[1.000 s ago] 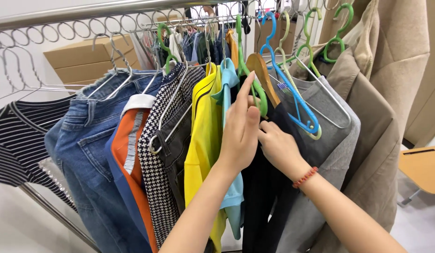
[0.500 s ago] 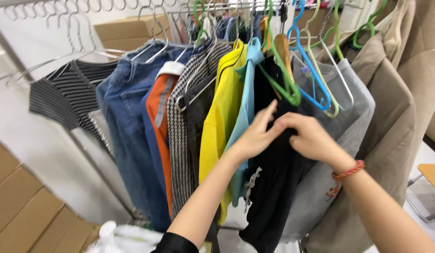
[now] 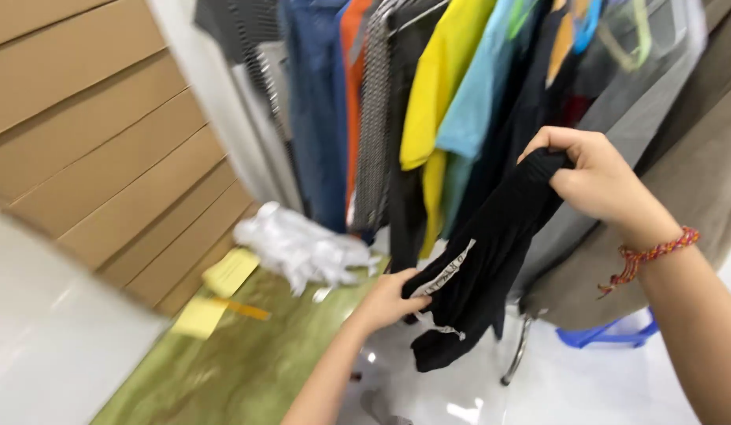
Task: The person takes several shirts from a clothing rack, including yellow, black, gray, and blue shirts, and folds them on a table. The person also folds a pair of black pants. The folded items are placed in a neat stack on the table.
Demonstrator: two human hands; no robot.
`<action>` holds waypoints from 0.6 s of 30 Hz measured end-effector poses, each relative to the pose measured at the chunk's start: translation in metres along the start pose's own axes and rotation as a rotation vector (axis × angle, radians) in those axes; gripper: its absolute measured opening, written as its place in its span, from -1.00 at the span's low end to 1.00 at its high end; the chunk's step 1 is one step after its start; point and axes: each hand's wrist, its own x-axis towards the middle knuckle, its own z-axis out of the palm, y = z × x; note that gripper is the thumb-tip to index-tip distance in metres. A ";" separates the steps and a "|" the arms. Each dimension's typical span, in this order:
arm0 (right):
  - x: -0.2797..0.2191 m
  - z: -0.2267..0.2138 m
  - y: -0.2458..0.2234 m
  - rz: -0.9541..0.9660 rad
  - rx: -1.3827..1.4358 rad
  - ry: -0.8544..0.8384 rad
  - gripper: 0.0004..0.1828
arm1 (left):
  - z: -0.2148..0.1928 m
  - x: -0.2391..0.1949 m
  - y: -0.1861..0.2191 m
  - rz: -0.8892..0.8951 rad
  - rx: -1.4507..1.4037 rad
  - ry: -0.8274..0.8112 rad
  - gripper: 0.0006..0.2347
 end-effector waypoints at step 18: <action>-0.132 0.214 -0.113 -0.056 -0.743 -0.896 -0.88 | -0.110 -0.432 0.017 -0.267 0.500 0.140 -0.65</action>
